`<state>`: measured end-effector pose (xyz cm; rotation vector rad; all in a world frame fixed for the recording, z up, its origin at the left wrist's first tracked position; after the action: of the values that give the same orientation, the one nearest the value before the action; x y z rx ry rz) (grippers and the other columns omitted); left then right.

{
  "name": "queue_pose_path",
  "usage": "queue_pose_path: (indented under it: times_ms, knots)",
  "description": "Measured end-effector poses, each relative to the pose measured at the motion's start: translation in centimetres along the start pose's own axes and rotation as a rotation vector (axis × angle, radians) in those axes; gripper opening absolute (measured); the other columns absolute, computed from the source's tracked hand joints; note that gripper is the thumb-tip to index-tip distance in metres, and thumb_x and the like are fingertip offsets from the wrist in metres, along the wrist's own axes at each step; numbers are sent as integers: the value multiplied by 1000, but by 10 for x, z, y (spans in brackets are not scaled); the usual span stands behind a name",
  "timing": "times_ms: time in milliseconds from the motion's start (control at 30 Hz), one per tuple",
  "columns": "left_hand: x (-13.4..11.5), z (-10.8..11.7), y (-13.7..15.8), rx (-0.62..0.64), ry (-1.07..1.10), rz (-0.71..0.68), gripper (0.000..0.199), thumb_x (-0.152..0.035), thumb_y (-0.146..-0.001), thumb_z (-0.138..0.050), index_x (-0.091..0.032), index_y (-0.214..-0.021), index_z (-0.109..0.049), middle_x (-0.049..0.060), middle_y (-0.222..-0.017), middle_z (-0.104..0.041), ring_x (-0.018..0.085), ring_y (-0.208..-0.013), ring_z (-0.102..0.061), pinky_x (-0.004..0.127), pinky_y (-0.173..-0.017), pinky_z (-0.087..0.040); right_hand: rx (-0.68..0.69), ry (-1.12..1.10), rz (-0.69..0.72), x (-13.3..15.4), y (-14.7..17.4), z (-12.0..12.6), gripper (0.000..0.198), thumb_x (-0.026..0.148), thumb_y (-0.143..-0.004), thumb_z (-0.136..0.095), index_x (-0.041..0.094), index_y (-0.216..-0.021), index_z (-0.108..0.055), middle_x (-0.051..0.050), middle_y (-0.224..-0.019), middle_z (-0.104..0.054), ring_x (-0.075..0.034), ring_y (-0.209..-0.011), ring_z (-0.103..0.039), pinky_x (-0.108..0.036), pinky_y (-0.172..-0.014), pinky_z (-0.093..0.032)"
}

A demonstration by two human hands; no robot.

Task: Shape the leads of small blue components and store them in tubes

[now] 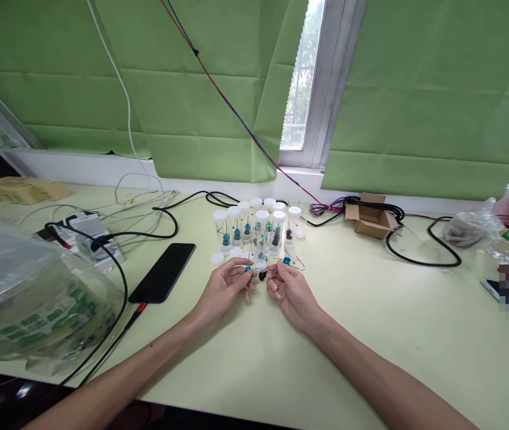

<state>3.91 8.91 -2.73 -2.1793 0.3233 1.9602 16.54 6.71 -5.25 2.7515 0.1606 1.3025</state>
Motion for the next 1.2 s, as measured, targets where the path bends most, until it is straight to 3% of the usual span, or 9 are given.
queue_pose_path:
  times_ms: [533,1200]
  knots:
    - [2,-8,5,44,107,97,25,-41,-83,-63,-16,-86,-57,2,-78,-62,4,-45,-38,19,-43,-29,-20,132,103,10,3,-5,40,51,-69,-82,15,-76,-67,0,-63,-62,-7,-47,-49,-21,-44,-33]
    - [4,-10,7,47,92,92,29,-45,-81,-64,-17,-79,-56,-1,-75,-57,4,-46,-41,18,-42,-30,24,191,119,6,1,-3,37,50,-75,-77,15,-79,-67,0,-66,-63,-7,-47,-51,-21,-45,-35]
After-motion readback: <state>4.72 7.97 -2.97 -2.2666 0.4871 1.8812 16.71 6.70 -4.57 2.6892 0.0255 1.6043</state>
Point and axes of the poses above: each hand's wrist, its own y-axis away from the middle knuckle, its own z-axis out of the back of the hand, x = y × z, the point moved 10 cm from there along -y, towards the middle knuckle
